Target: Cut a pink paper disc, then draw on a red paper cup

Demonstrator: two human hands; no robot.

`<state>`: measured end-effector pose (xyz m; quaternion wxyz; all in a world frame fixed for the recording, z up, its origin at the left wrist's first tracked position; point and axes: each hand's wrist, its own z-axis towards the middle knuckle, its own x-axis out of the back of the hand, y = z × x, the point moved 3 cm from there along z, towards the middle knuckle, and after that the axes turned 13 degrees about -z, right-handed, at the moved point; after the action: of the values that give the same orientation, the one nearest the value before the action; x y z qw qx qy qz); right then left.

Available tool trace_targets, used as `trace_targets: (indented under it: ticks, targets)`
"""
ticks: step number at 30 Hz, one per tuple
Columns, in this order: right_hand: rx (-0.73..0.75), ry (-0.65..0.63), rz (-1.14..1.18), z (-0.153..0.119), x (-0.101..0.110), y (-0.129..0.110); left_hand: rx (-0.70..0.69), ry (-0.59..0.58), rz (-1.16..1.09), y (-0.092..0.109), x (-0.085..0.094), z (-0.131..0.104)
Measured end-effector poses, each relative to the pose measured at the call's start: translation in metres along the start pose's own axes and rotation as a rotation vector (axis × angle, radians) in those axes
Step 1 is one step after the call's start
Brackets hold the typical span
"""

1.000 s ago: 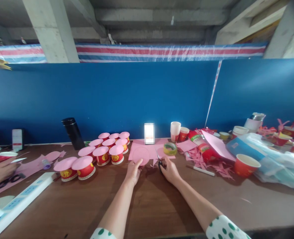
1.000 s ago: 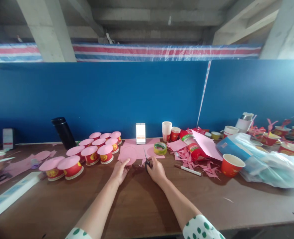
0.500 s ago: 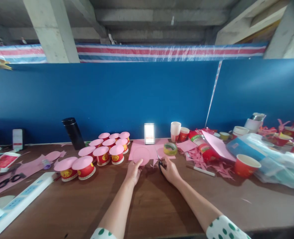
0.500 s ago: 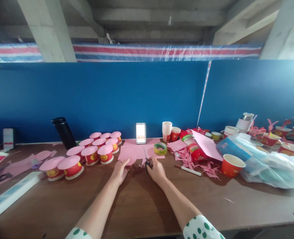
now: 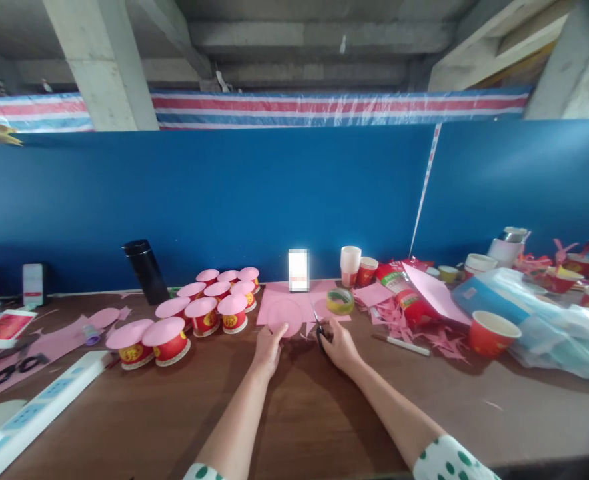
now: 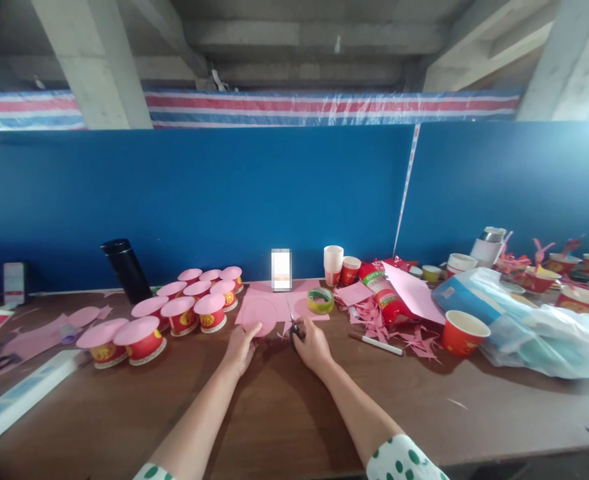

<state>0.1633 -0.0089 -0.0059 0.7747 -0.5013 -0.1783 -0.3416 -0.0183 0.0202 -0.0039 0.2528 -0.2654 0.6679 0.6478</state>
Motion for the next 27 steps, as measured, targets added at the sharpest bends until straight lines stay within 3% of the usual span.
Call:
trace_targets:
  ticks: [7,22,27]
  targets:
    - [0.03,-0.035,0.137,-0.001,0.003,-0.011,-0.039,-0.038,0.036,-0.001,-0.003,-0.003]
    - [-0.005,-0.107,0.22,-0.002,0.004,-0.018,-0.043,0.005,0.012,0.001,-0.003,-0.003]
    - [-0.005,-0.11,0.248,-0.003,0.004,-0.02,-0.028,-0.046,0.013,-0.001,-0.004,-0.002]
